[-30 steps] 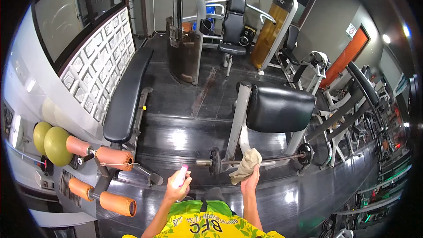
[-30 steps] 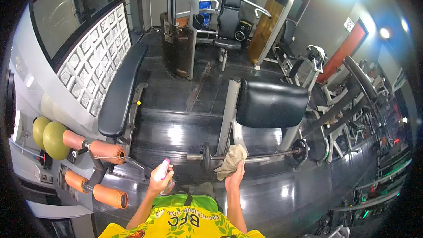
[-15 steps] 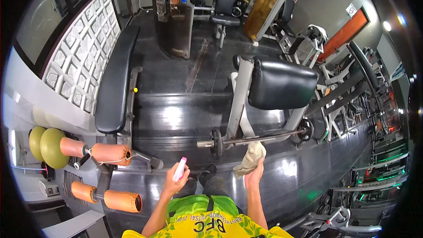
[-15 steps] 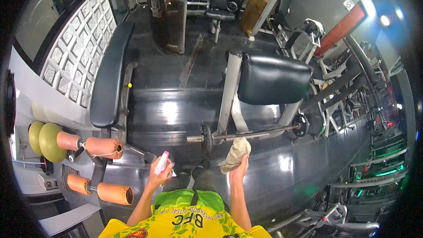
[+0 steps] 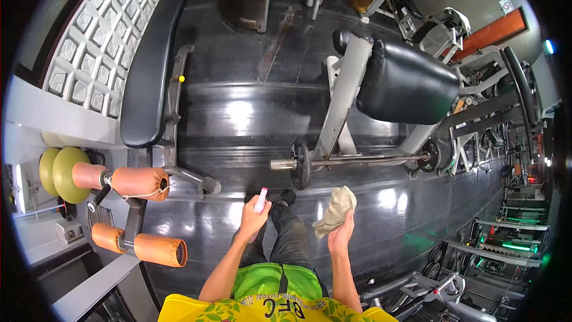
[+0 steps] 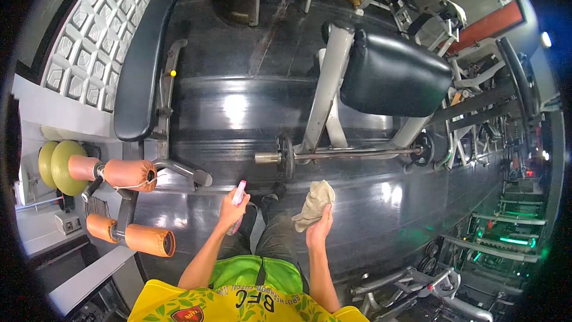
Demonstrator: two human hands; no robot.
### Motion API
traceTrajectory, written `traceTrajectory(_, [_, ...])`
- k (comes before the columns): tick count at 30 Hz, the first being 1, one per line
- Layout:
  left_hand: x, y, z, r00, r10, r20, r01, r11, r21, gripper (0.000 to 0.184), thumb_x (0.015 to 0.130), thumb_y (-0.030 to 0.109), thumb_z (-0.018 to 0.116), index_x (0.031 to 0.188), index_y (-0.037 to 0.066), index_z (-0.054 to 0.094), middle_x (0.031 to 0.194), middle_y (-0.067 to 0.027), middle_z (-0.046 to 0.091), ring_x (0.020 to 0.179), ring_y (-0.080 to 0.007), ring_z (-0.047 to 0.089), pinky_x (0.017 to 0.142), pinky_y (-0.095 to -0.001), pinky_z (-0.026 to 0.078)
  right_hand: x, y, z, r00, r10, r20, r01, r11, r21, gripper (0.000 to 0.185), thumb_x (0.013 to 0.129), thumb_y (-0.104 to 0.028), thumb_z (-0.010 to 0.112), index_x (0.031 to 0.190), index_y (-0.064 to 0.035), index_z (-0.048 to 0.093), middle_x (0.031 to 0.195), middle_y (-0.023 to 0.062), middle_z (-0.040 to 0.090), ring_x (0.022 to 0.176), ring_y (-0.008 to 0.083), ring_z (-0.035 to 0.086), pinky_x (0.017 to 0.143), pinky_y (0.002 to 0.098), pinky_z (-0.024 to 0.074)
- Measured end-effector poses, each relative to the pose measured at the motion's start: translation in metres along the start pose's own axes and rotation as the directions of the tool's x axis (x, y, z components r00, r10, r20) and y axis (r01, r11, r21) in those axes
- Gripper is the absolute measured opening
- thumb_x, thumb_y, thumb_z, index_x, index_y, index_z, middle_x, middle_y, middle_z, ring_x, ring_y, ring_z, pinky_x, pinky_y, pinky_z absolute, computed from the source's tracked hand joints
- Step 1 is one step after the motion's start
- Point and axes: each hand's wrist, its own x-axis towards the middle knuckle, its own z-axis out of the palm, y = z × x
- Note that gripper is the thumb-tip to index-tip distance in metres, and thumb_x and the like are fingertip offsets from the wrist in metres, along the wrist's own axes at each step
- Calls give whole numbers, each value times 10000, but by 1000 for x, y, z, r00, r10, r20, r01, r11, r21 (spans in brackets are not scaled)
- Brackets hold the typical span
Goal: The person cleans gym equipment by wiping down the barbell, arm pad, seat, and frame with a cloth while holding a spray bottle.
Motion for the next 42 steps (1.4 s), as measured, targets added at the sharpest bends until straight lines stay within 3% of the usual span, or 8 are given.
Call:
traceTrajectory(8, [44,-32,29,993,-119,23,116,986,122,196,836,222,669,832,32,619,704,-149,637,657,-301,625,633,-403,477,19,23,-6,997,39,-61,-38,999,18,498,1021,-336,418,1346,42,429,1333,145,504,1215,242,497,1038,368,377])
traceTrajectory(11, [52,-43,37,1000,11,-6,-9,988,157,160,870,182,662,834,42,591,597,-42,572,483,-123,563,472,-307,455,28,35,-14,998,24,-59,-24,1000,-5,489,1021,-324,425,1340,45,438,1318,147,518,1213,233,497,1038,357,374])
traceTrajectory(13, [53,-31,36,984,-171,47,160,969,187,217,826,261,673,876,51,649,800,-169,679,777,-350,668,700,-420,506,36,36,-8,999,20,-37,-23,997,-68,491,1016,-323,440,1323,60,452,1306,153,526,1207,230,500,1036,351,373])
traceTrajectory(15, [54,-26,35,980,-183,74,169,971,169,192,827,246,680,859,60,649,779,-152,677,752,-320,673,687,-405,510,50,50,-4,1000,24,-15,-26,992,-124,494,1012,-322,455,1305,76,467,1294,159,535,1201,227,503,1034,346,372])
traceTrajectory(20, [50,-27,31,995,-81,54,72,986,147,153,826,198,692,866,62,636,716,-118,655,657,-231,649,631,-351,496,98,110,37,922,-79,378,363,510,-780,382,952,-216,562,1226,50,558,1176,272,597,1125,344,580,949,375,437])
traceTrajectory(28, [35,-42,3,996,32,89,-41,994,99,118,861,121,676,910,40,606,626,-4,561,526,-71,511,515,-265,421,153,226,108,734,-374,567,601,-31,-799,290,871,-44,538,1150,-33,613,1204,308,528,1092,459,531,915,487,457])
traceTrajectory(35, [29,-53,-13,989,-137,63,136,990,25,134,849,141,687,904,31,632,643,-42,601,594,-121,557,580,-300,460,107,219,71,828,207,521,483,206,-851,327,875,-54,505,1190,-78,591,1069,276,578,882,453,622,786,504,516])
traceTrajectory(42, [25,-43,-28,970,-229,78,235,968,-91,141,861,146,688,925,37,625,616,-7,566,530,-72,522,511,-257,420,152,182,117,755,-72,652,656,62,-752,299,860,-82,555,1151,-47,612,1068,231,603,948,423,599,810,487,501])
